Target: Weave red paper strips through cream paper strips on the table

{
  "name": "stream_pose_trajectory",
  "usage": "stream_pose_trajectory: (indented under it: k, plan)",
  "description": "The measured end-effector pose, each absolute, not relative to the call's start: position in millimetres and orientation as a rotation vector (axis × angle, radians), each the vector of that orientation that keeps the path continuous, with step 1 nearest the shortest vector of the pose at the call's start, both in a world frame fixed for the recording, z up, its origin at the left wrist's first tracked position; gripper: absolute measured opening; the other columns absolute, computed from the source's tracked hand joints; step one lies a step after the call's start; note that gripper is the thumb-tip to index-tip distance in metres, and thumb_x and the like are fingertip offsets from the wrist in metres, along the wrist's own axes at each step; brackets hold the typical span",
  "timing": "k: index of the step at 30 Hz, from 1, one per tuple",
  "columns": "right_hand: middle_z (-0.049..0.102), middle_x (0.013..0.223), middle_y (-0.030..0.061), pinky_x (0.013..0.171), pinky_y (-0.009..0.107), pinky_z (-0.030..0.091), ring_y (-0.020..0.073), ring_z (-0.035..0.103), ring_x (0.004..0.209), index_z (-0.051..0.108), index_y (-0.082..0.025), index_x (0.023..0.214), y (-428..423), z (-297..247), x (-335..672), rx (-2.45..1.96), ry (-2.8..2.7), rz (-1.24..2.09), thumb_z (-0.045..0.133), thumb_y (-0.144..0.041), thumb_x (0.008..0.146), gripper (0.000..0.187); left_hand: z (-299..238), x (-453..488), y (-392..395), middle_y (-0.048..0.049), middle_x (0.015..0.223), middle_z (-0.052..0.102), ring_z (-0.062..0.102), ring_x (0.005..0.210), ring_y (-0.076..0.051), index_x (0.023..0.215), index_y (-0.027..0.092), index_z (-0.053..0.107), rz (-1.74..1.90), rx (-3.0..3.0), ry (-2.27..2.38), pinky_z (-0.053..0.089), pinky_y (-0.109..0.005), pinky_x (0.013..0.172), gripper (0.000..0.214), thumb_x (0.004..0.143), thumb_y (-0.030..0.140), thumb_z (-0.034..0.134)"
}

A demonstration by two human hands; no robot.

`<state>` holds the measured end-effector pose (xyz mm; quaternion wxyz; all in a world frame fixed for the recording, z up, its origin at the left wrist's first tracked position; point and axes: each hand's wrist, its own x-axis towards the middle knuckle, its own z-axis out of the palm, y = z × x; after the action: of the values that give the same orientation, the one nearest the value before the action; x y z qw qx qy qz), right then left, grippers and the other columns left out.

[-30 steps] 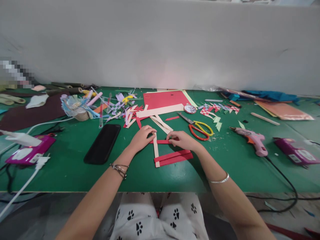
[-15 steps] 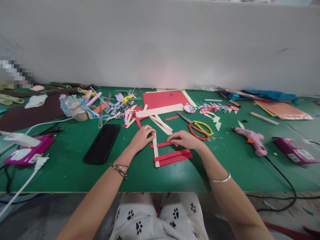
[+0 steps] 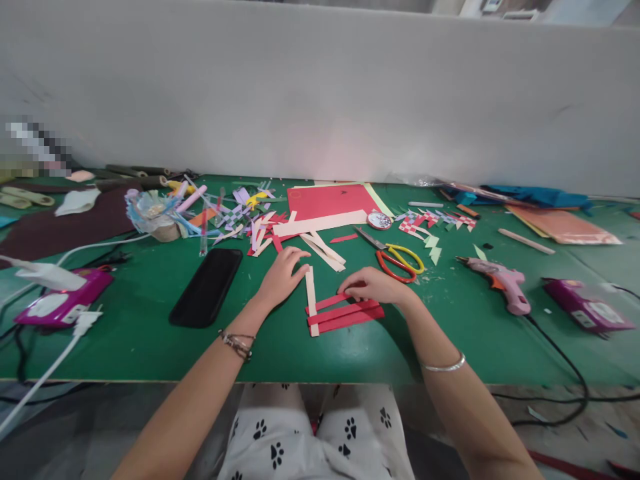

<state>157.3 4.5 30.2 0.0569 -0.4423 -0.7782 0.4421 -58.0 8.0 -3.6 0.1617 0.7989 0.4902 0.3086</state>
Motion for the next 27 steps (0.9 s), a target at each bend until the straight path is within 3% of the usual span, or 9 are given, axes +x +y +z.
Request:
stream_pose_trajectory:
  k: [3, 7, 11, 18, 27]
  plan:
    - [0.052, 0.053, -0.0009, 0.049, 0.019, 0.038, 0.0073, 0.046, 0.045, 0.064, -0.010, 0.081, 4, 29, 157, -1.343, -2.341, 1.352, 0.043, -0.018, 0.068, 0.026, 4, -55, -15, -0.0084, 0.110, 0.051, 0.044, 0.106, -0.017, 0.110, 0.015, 0.046, 0.871, 2.381, 1.364, 0.035, -0.032, 0.091, 0.033, 0.087, 0.028, 0.027]
    - [0.053, 0.053, -0.0010, 0.048, 0.019, 0.038, 0.0072, 0.045, 0.045, 0.064, -0.010, 0.081, 3, 28, 157, -1.330, -2.359, 1.329, 0.044, -0.019, 0.068, 0.026, 1, -48, -47, -0.0090, 0.132, 0.036, 0.028, 0.123, -0.021, 0.126, 0.014, 0.033, 0.385, 2.624, 1.216, 0.025, -0.038, 0.099, 0.050, 0.086, 0.043, 0.027]
    - [0.056, 0.056, 0.0003, 0.050, 0.019, 0.038, 0.0075, 0.046, 0.047, 0.065, -0.010, 0.083, 0, 27, 158, -1.302, -2.410, 1.268, 0.044, -0.021, 0.070, 0.027, -5, -45, -59, -0.0064, 0.137, 0.028, 0.023, 0.126, -0.021, 0.130, 0.017, 0.028, 0.114, 2.699, 1.290, 0.017, -0.045, 0.102, 0.054, 0.085, 0.048, 0.022]
    - [0.064, 0.063, 0.0027, 0.053, 0.019, 0.039, 0.0087, 0.050, 0.051, 0.067, -0.010, 0.083, -5, 27, 159, -1.316, -2.446, 1.134, 0.044, -0.019, 0.071, 0.027, -5, -46, -57, -0.0060, 0.138, 0.023, 0.021, 0.127, -0.020, 0.131, 0.016, 0.026, -0.012, 2.693, 1.350, 0.018, -0.045, 0.102, 0.054, 0.087, 0.045, 0.018]
    - [0.068, 0.082, 0.0030, 0.070, 0.020, 0.042, 0.0126, 0.060, 0.074, 0.067, -0.016, 0.080, -9, 23, 160, -1.246, -2.469, 1.018, 0.046, -0.014, 0.072, 0.023, 2, -55, -62, -0.0057, 0.139, 0.021, 0.017, 0.128, -0.018, 0.133, 0.018, 0.021, 0.124, 2.632, 1.334, 0.016, -0.042, 0.102, 0.056, 0.086, 0.048, 0.011]
